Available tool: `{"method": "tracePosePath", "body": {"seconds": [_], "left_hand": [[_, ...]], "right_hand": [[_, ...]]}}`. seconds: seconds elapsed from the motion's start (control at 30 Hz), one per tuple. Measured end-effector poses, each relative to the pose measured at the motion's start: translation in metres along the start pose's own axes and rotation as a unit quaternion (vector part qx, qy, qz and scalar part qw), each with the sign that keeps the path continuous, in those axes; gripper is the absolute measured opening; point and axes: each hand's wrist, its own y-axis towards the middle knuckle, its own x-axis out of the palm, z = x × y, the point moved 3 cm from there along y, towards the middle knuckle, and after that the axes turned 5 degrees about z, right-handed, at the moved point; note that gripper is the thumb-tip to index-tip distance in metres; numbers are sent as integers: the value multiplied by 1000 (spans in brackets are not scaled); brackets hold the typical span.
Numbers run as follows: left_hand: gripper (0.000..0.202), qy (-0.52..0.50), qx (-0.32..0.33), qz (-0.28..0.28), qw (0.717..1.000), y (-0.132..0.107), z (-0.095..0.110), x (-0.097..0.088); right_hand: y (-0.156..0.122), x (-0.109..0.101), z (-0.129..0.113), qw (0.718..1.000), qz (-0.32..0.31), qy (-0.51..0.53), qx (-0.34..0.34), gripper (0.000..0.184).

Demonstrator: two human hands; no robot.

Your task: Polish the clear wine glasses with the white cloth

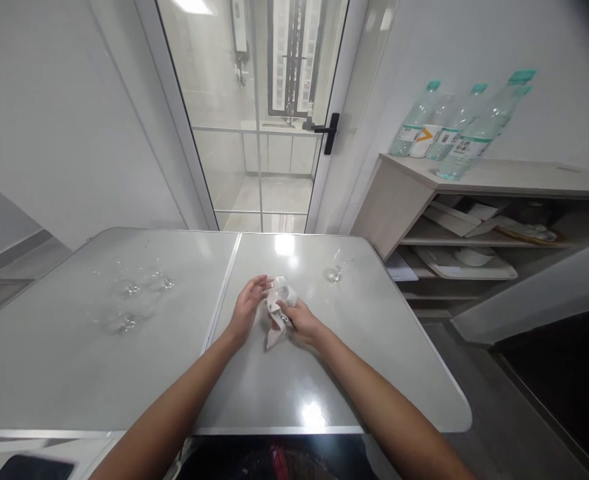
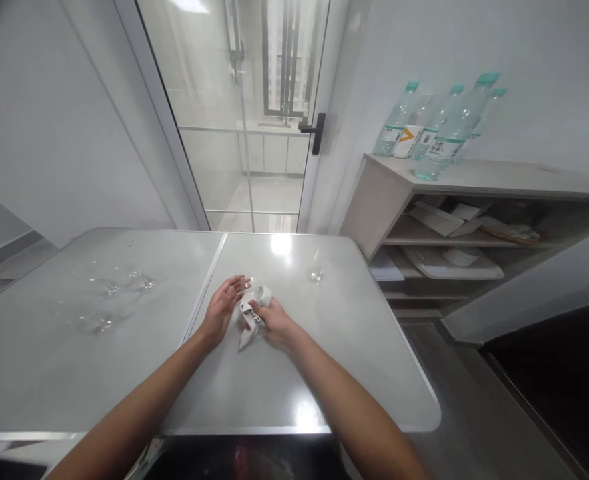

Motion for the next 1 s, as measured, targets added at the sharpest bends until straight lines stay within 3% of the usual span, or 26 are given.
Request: {"method": "tracePosePath", "body": {"seconds": [0.1,0.17,0.27,0.33,0.43,0.5,0.57,0.63,0.67,0.77,0.87,0.93,1.0], "left_hand": [[56,-85,-74,-81,990,-2,3,8],[56,-72,-80,-81,991,-1,2,8],[57,-3,-16,-36,999,3,-2,2],[61,36,28,-13,999,4,-5,0],[65,21,44,-14,999,3,-6,-1],[62,-23,20,-30,999,1,-2,-1],[61,-68,-25,-59,996,-1,4,0],[65,-95,-53,-84,991,-2,8,1],[67,-99,-50,-88,990,-2,10,1],[69,-56,13,-44,997,0,9,-1],[68,22,66,2,998,3,4,-5],[68,24,60,-11,998,3,3,-6],[68,-23,19,-48,998,3,3,-7]], "right_hand": [[-9,14,2,994,-85,0,63,53],[-9,17,1,994,-86,-19,59,56],[-3,11,-4,989,-35,-138,-39,52],[0,6,-11,962,3,-248,-114,43],[0,1,-17,944,24,-295,-143,38],[-4,3,-17,968,-10,-228,-105,37],[-9,9,-13,985,-98,-138,-20,39],[-14,15,-9,979,-181,-75,50,43],[-14,17,-9,978,-190,-65,51,43],[-9,13,-12,985,-75,-146,-58,38],[-7,7,-19,946,39,-287,-144,33],[-8,6,-22,948,30,-286,-135,33],[-11,9,-22,977,-51,-197,-67,36]]}}
